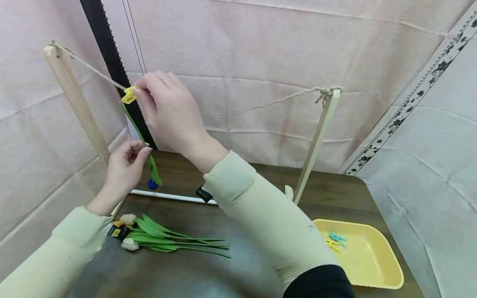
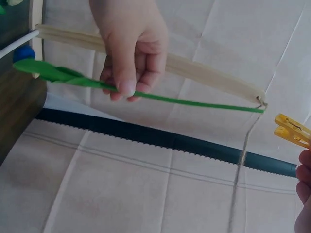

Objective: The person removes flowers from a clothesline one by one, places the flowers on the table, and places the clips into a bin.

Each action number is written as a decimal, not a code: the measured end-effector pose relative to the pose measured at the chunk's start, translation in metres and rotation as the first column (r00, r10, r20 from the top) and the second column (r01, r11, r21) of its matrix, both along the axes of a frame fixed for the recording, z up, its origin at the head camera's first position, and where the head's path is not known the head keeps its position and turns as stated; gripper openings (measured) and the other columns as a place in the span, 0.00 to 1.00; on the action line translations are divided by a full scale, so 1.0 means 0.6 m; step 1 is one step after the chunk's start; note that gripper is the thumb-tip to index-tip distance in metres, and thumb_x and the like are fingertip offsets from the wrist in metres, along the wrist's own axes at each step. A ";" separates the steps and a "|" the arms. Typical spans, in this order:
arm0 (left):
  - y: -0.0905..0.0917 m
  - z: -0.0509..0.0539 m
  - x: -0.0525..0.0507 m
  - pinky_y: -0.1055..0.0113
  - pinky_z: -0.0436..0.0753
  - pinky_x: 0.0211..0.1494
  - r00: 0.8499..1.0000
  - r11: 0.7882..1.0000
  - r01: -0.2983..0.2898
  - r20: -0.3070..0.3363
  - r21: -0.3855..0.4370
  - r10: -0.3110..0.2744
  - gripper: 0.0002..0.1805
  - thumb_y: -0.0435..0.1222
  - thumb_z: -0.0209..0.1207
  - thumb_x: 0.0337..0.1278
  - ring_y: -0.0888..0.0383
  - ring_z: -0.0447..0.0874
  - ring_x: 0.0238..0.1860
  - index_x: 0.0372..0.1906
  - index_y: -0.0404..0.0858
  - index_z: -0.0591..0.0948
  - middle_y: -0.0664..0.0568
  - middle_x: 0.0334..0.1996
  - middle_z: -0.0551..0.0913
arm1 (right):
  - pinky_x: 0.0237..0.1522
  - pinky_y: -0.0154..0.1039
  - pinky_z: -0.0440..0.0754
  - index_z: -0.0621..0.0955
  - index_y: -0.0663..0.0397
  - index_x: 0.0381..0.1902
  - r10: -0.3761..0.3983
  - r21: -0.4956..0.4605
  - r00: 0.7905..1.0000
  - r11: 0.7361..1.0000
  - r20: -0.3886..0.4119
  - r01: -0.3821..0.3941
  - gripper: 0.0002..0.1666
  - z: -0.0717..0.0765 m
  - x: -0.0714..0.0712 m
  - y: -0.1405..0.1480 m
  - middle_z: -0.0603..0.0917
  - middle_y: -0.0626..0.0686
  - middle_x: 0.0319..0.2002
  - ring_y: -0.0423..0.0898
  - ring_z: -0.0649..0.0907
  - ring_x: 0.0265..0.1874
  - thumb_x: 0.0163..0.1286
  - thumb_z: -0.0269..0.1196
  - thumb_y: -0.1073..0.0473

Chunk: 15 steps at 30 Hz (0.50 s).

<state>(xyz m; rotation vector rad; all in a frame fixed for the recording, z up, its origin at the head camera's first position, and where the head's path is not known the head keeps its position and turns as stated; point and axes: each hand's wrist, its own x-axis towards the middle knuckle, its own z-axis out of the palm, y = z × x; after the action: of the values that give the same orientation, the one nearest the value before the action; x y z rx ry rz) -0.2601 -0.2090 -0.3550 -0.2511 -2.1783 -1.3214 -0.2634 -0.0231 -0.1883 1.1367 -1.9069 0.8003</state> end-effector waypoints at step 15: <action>0.008 -0.011 0.012 0.74 0.72 0.42 0.999 0.996 0.019 -0.046 -0.085 -0.023 0.11 0.36 0.57 0.68 0.57 0.75 0.39 0.45 0.31 0.79 0.46 0.39 0.82 | 0.46 0.38 0.74 0.80 0.62 0.42 0.013 0.025 0.999 1.000 -0.030 -0.012 0.10 -0.067 -0.006 0.106 0.81 0.52 0.37 0.47 0.77 0.40 0.66 0.63 0.60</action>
<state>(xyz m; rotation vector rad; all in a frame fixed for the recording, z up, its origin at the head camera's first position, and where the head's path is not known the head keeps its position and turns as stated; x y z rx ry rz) -0.2530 -0.2044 -0.3613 -0.3355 -2.1998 -1.2243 -0.2670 0.0405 -0.2287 1.1710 -1.8911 0.7638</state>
